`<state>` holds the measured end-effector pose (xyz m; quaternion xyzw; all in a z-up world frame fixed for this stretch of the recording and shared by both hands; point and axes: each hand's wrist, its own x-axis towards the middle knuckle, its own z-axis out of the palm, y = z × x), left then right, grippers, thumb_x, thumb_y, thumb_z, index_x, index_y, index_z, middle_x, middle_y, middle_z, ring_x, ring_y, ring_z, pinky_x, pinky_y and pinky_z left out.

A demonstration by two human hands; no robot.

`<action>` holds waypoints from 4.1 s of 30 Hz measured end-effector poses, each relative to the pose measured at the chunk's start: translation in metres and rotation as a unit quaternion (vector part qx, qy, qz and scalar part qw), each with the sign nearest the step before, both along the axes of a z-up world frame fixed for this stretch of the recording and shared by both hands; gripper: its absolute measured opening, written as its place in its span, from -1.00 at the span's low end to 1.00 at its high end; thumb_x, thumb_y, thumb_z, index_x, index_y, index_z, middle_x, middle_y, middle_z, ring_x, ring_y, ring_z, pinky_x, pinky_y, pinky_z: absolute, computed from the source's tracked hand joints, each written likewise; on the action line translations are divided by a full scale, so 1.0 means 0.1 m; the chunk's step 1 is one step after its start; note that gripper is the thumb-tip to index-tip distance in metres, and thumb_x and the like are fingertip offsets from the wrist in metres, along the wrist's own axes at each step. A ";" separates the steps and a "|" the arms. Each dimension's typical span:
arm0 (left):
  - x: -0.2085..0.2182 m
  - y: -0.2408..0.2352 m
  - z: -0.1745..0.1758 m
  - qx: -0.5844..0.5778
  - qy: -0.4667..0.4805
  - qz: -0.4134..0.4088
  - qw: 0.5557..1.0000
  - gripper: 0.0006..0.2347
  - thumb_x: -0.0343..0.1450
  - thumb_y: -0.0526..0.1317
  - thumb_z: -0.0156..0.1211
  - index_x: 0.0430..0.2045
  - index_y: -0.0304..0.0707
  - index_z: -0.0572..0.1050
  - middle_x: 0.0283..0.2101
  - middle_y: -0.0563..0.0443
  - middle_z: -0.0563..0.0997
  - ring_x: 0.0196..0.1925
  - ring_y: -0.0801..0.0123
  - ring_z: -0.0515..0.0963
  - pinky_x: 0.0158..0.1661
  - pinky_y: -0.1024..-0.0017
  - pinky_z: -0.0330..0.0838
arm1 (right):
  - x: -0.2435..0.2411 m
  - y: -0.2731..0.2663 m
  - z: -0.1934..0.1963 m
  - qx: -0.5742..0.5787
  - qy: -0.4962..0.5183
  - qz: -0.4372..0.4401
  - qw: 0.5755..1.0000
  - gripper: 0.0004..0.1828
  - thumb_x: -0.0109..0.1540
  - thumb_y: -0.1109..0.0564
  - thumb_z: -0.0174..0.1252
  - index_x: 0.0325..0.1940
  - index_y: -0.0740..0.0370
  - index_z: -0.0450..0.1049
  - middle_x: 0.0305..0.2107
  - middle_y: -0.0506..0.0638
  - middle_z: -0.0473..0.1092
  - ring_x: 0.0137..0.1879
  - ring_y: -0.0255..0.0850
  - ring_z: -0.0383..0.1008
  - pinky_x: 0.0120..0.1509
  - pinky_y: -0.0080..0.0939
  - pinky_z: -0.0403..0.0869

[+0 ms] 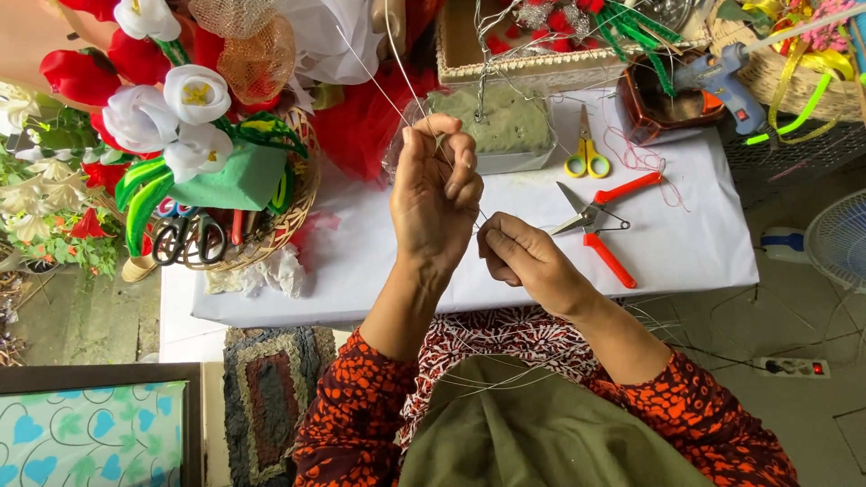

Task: The person repeatedly measures and cuts thin metal wire using red-handled shears at a craft table. They gather cut pieces and continue cutting additional lengths throughout the clip.

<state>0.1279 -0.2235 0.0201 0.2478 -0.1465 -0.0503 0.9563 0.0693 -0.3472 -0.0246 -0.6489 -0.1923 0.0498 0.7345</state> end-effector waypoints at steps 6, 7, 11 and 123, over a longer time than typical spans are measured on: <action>0.09 -0.01 -0.15 -0.074 -0.031 -0.040 0.996 -0.81 0.54 -0.17 -0.08 -0.03 -0.22 0.25 -0.34 0.06 0.27 -0.47 0.66 0.16 -0.49 0.80 0.11 | 0.04 -0.07 -0.08 0.049 0.035 0.020 0.998 -0.72 0.39 0.19 -0.28 -0.31 0.24 0.32 -0.78 -0.17 0.01 -0.60 -0.50 -0.08 -0.53 -0.55 0.07; 0.10 -0.01 -0.17 -0.074 -0.028 -0.043 0.996 -0.81 0.54 -0.17 -0.08 -0.03 -0.22 0.25 -0.34 0.06 0.27 -0.47 0.66 0.16 -0.49 0.80 0.11 | 0.04 -0.09 -0.09 0.050 0.038 0.017 0.998 -0.72 0.39 0.19 -0.28 -0.31 0.24 0.32 -0.78 -0.17 0.01 -0.60 -0.50 -0.08 -0.53 -0.55 0.07; 0.12 -0.04 -0.08 -0.042 -0.031 -0.024 0.998 -0.82 0.53 -0.17 -0.06 -0.09 -0.25 0.32 -0.39 0.08 0.26 -0.47 0.63 0.15 -0.51 0.74 0.11 | 0.06 -0.14 0.00 0.058 0.076 0.055 0.994 -0.73 0.39 0.12 -0.28 -0.28 0.25 0.29 -0.77 -0.15 -0.01 -0.62 -0.46 -0.12 -0.57 -0.50 0.00; 0.67 -0.01 -0.04 0.081 -0.035 0.122 0.989 -0.83 0.53 -0.08 -0.21 -0.25 -0.16 0.24 -0.52 0.17 0.14 -0.50 0.64 0.08 -0.44 0.76 0.11 | 0.68 -1.07 0.58 -0.579 -0.107 0.076 0.805 -0.31 0.06 -0.27 0.26 0.09 0.20 0.34 -0.19 0.14 0.46 0.03 0.08 0.47 0.13 0.08 0.38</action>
